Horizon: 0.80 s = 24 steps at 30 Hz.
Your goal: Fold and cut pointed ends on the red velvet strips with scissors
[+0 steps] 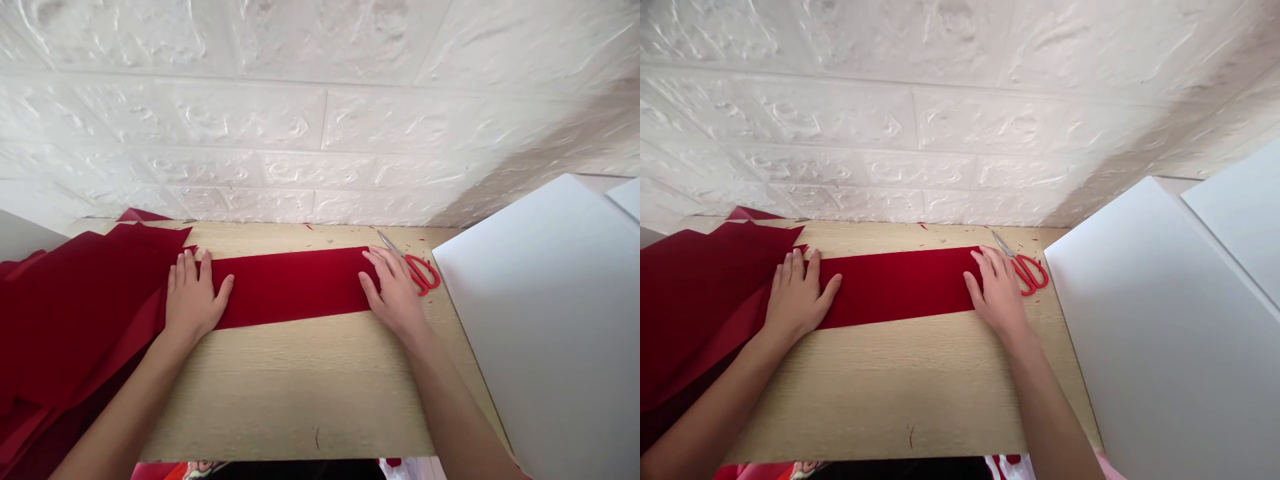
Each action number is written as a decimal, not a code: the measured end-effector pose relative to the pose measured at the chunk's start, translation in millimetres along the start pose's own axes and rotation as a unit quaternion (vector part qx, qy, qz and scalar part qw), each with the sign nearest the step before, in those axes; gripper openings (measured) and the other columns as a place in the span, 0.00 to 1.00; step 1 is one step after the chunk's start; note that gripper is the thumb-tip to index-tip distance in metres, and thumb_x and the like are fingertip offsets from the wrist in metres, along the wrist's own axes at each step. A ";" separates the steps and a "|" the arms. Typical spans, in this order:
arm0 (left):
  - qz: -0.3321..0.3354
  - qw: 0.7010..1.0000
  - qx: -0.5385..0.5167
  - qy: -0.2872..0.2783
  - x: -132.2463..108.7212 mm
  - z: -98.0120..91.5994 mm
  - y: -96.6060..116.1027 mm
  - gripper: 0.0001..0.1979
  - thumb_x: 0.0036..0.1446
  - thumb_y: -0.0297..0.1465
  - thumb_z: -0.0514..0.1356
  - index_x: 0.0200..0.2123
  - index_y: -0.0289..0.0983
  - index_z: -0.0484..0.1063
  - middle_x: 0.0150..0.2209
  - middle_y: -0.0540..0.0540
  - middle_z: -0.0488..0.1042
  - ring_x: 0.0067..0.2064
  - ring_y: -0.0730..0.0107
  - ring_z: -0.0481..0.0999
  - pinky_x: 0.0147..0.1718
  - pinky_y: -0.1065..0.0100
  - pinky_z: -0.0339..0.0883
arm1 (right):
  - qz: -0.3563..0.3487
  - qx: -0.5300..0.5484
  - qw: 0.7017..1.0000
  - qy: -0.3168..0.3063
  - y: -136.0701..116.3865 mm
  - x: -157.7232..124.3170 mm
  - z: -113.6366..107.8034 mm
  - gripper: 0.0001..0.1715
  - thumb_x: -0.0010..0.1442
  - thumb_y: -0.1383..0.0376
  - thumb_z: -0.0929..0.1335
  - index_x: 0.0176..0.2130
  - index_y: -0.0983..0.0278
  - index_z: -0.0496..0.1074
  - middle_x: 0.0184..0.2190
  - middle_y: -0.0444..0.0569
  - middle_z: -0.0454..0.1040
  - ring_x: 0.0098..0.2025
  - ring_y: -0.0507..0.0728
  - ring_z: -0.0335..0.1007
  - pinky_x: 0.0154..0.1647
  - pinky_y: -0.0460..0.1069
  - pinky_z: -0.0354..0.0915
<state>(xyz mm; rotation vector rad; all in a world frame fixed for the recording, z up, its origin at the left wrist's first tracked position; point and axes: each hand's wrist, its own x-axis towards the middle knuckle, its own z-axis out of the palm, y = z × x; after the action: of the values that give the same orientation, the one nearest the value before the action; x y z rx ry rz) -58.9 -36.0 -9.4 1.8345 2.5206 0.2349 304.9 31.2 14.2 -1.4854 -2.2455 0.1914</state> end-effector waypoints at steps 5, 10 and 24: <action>-0.002 1.000 -0.003 -0.006 0.1 -0.5 -0.9 0.43 0.66 0.49 0.41 0.72 0.21 0.52 0.75 0.22 0.46 0.76 0.37 0.45 0.72 0.43 0.41 | -0.015 -0.047 0.997 -0.055 -10.3 16.5 11.3 0.38 0.74 0.50 0.54 0.68 0.72 0.64 0.69 0.64 0.65 0.74 0.68 0.54 0.74 0.65 0.53; -0.008 1.000 -0.009 -0.003 0.6 -0.9 -0.9 0.43 0.67 0.49 0.43 0.73 0.23 0.52 0.75 0.23 0.45 0.77 0.38 0.44 0.72 0.43 0.41 | 0.017 -0.094 0.986 -0.137 0.5 20.1 30.1 0.45 0.74 0.50 0.50 0.73 0.80 0.52 0.74 0.68 0.53 0.77 0.68 0.47 0.76 0.66 0.46; -0.048 0.977 -0.207 0.020 6.2 -10.4 -11.2 0.38 0.67 0.48 0.46 0.70 0.27 0.61 0.74 0.31 0.52 0.77 0.49 0.47 0.75 0.48 0.39 | 0.025 -0.128 0.981 -0.146 0.3 18.2 30.3 0.46 0.73 0.48 0.49 0.73 0.80 0.51 0.75 0.68 0.50 0.77 0.68 0.43 0.77 0.64 0.45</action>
<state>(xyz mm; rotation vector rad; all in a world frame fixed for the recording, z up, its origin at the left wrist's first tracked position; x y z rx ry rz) -72.5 -34.7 -0.1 1.5568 2.3447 0.7372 286.1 51.5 -7.9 -1.7450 -2.5447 0.1475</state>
